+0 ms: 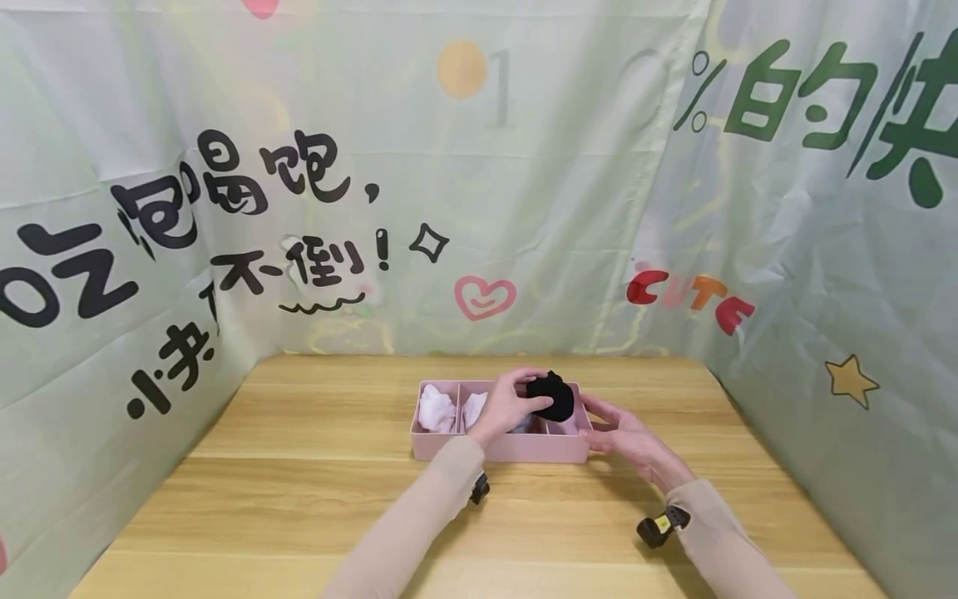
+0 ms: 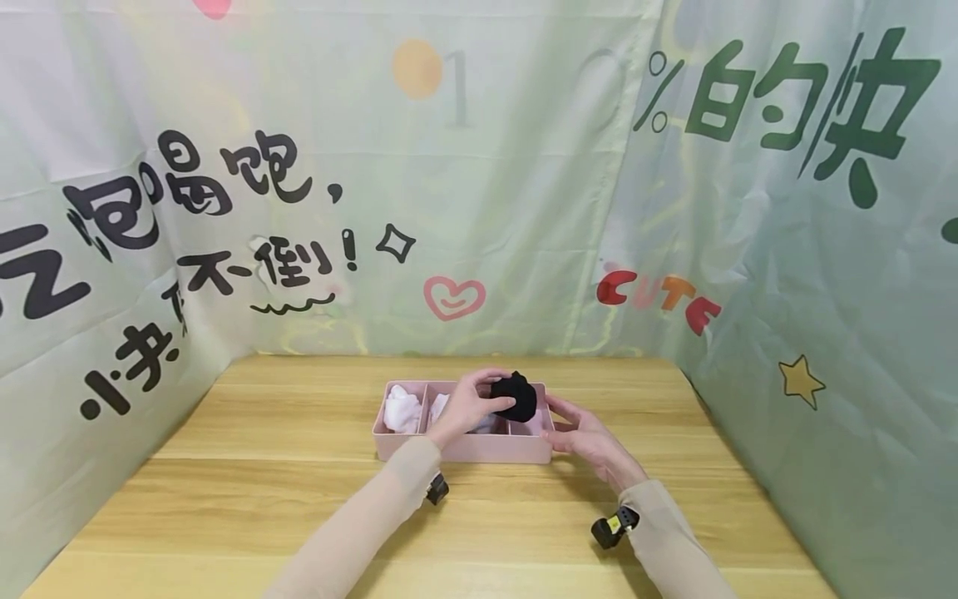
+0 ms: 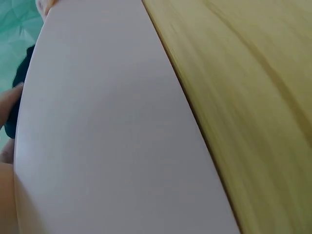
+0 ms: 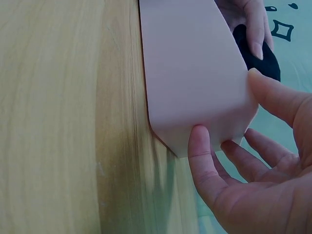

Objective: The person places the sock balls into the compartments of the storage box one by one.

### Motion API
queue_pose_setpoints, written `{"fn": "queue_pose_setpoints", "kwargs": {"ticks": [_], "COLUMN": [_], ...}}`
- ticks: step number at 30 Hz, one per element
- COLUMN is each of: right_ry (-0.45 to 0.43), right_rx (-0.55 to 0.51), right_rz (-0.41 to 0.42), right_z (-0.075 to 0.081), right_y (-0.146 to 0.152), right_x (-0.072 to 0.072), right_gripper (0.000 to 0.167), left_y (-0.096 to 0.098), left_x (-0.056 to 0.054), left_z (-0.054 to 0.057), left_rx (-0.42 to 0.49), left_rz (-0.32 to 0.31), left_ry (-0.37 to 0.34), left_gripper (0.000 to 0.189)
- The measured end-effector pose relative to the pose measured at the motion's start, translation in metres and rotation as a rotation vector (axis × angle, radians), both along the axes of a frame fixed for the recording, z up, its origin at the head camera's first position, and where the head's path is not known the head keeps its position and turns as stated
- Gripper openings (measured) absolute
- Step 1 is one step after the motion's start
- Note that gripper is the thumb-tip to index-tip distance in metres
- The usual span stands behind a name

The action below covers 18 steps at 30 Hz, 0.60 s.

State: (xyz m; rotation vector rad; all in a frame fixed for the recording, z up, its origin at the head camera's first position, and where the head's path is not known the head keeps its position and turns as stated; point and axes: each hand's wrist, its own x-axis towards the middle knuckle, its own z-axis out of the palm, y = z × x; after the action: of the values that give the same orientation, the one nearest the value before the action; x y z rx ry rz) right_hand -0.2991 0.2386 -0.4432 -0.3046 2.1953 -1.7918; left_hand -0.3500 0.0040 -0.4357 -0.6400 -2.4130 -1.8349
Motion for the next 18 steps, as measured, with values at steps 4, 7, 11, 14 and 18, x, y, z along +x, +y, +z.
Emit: {"fn": "queue_pose_setpoints", "kwargs": {"ticks": [4, 7, 11, 14, 18], "right_ry": [0.01, 0.016, 0.019, 0.015, 0.011], "right_rx": [0.009, 0.01, 0.001, -0.002, 0.005], "right_rz": [0.001, 0.002, 0.012, 0.016, -0.001], "right_z": [-0.001, -0.002, -0.003, -0.002, -0.001], "right_y": [0.001, 0.002, 0.001, 0.001, 0.0], "right_x": [0.0, 0.0, 0.0, 0.001, 0.001], "right_gripper": [0.08, 0.08, 0.079, 0.079, 0.08], "left_y": [0.007, 0.011, 0.014, 0.015, 0.013], "left_x": [-0.001, -0.001, 0.0, 0.001, 0.002], "left_z": [-0.002, -0.004, -0.005, -0.003, -0.002], "left_rx": [-0.026, -0.04, -0.059, -0.082, -0.108], "left_rz": [0.015, 0.018, 0.019, 0.013, -0.013], "left_ry": [0.016, 0.024, 0.053, 0.07, 0.071], "left_gripper": [0.041, 0.041, 0.04, 0.042, 0.045]}}
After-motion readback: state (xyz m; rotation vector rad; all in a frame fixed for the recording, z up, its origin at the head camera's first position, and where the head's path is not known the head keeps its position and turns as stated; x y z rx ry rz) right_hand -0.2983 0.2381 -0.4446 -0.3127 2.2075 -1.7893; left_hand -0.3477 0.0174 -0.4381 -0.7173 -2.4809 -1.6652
